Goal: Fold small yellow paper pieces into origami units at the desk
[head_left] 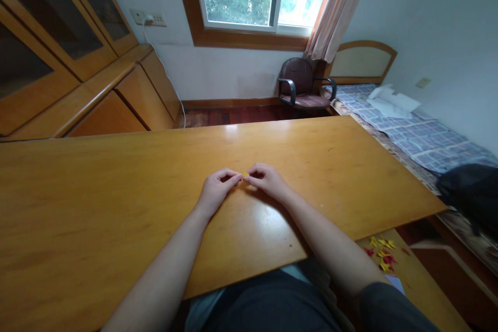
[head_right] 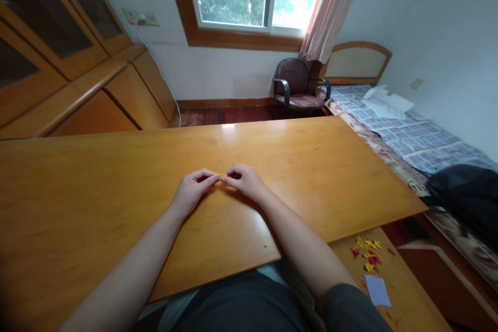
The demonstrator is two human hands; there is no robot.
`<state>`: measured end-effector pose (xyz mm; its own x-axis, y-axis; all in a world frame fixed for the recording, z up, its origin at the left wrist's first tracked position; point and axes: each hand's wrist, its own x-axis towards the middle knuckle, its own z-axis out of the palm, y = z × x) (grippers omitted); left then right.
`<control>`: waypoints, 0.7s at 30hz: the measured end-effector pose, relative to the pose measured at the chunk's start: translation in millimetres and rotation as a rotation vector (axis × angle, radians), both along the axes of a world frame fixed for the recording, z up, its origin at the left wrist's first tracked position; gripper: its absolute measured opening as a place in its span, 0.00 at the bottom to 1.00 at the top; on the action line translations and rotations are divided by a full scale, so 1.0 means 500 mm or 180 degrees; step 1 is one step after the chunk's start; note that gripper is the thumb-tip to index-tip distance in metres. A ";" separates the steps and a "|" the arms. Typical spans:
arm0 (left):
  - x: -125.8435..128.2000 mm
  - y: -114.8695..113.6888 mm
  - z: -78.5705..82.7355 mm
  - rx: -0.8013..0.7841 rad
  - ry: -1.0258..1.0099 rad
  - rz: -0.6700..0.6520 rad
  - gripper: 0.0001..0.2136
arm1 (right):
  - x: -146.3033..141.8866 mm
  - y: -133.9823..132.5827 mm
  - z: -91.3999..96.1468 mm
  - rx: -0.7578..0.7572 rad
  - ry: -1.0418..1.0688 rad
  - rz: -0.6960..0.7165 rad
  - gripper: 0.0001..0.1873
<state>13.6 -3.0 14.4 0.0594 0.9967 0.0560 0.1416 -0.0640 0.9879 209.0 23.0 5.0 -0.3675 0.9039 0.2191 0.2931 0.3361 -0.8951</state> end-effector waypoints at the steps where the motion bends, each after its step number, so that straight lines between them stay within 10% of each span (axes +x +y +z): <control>1: 0.001 -0.001 0.001 0.0022 -0.0002 0.0013 0.12 | -0.001 0.000 0.001 0.0029 -0.0020 0.0019 0.12; 21: -0.003 -0.003 0.006 0.0673 0.0682 -0.0178 0.11 | -0.002 -0.008 0.011 -0.0329 0.0119 0.0101 0.12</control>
